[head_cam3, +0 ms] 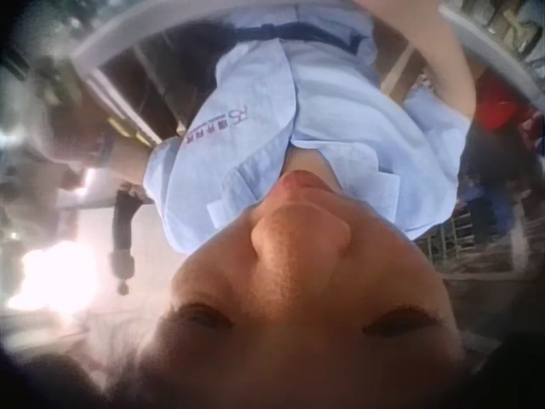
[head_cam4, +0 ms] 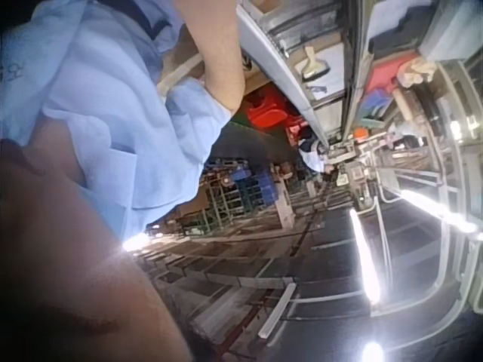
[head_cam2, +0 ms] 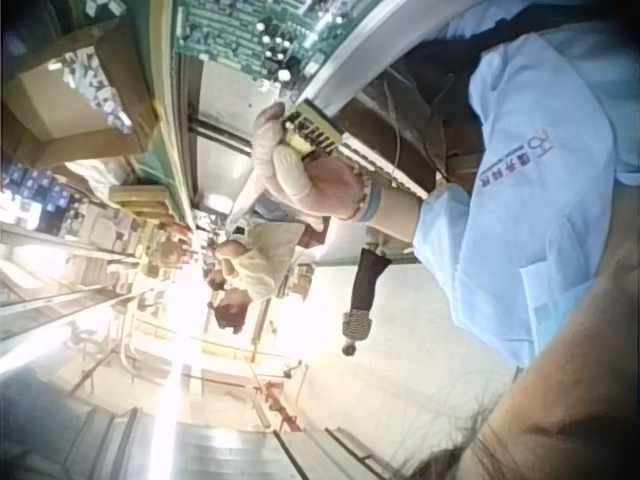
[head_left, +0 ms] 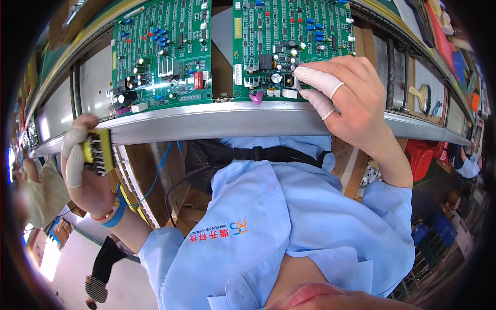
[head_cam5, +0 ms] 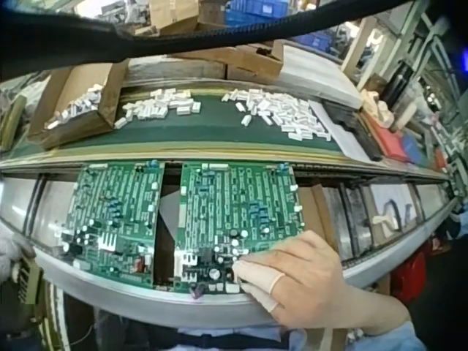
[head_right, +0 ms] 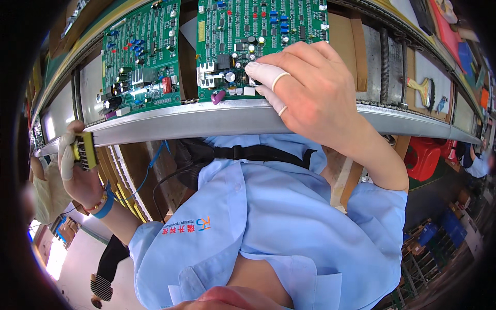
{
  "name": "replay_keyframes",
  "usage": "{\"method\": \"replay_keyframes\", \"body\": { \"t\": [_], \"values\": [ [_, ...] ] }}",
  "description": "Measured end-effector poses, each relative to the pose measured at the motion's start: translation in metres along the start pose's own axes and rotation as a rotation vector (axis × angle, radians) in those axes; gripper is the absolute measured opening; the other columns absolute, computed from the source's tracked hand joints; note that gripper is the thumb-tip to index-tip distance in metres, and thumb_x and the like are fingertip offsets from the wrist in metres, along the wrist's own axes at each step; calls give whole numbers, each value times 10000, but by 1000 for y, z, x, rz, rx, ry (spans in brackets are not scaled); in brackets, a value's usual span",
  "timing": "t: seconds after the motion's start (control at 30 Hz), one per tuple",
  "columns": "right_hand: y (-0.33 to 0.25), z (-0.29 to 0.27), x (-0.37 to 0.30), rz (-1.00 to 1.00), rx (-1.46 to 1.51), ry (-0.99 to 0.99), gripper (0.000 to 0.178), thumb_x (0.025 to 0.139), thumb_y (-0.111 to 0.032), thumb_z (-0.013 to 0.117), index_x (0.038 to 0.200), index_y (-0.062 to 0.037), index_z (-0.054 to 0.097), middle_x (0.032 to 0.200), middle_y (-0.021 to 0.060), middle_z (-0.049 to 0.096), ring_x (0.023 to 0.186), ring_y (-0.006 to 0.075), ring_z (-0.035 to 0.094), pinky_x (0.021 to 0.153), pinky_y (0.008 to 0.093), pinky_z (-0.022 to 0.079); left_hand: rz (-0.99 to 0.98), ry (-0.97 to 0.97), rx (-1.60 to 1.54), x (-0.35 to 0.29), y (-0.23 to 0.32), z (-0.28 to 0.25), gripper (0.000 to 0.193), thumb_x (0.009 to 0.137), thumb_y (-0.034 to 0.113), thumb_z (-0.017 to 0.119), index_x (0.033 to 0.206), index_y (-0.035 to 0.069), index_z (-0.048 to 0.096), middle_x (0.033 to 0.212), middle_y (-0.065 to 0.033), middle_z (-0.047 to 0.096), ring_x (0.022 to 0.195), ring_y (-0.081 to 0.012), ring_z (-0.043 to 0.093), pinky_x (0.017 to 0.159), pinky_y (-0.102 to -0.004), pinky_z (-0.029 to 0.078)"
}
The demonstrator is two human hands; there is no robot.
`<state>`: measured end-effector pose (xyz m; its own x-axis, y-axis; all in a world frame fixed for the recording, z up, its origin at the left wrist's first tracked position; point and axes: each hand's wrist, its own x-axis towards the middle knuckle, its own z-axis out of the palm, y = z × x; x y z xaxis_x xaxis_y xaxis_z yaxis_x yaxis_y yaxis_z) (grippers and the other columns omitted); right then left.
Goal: The recorder is assembling electronic components onto printed circuit boards (PCBs) on an industrial assembly line, including inserting chips and larger transformer-like components.
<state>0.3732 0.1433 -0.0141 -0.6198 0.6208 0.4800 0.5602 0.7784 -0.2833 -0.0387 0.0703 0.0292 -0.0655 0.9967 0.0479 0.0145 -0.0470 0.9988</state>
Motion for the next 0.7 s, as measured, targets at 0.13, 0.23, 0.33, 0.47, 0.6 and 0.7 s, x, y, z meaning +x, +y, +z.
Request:
{"method": "replay_keyframes", "body": {
  "t": [0.13,0.23,0.33,0.47,0.6,0.7],
  "values": [
    [-3,-7,6,-56,-52,-68,247,671,-107,716,906,-32,700,885,49,666,780,201,589,658,328,443,-70,-105,41,9,1,43,377,886,227,540,1157,-28,599,1205,-232,538,985,-221,566,800,-250,463],
    [3,-5,9,-127,-99,-62,199,698,-115,672,872,-21,691,834,41,638,765,185,572,639,310,439,-158,-259,-49,18,-4,62,462,838,283,627,1184,-20,587,1211,-214,542,829,-171,586,656,-231,466],
    [-1,-8,10,-211,-152,-72,167,714,-118,637,837,-12,679,805,30,614,768,173,567,625,299,437,-164,-276,41,20,-1,86,719,672,333,834,1235,-20,562,1256,-204,545,950,-209,605,806,-284,487],
    [0,-19,5,-180,-182,-188,348,687,-104,675,1022,-7,685,983,82,682,726,204,593,619,313,486,-109,-313,-10,36,1,130,787,669,211,873,1307,-64,502,1277,-185,559,1186,-252,547,1037,-375,413],
    [18,-44,-20,-28,-54,155,373,777,-39,697,1145,-3,647,1066,108,687,706,206,586,652,292,484,44,-432,170,53,8,181,783,762,267,810,1379,-39,439,1273,-194,561,1144,-249,571,1010,-360,435],
    [12,-82,-51,385,63,212,383,817,0,660,1198,-9,627,1098,91,688,724,137,563,671,240,462,368,-494,556,68,8,216,756,724,113,814,1379,1,452,1168,-139,638,1110,-217,587,994,-350,437]
  ]
}}
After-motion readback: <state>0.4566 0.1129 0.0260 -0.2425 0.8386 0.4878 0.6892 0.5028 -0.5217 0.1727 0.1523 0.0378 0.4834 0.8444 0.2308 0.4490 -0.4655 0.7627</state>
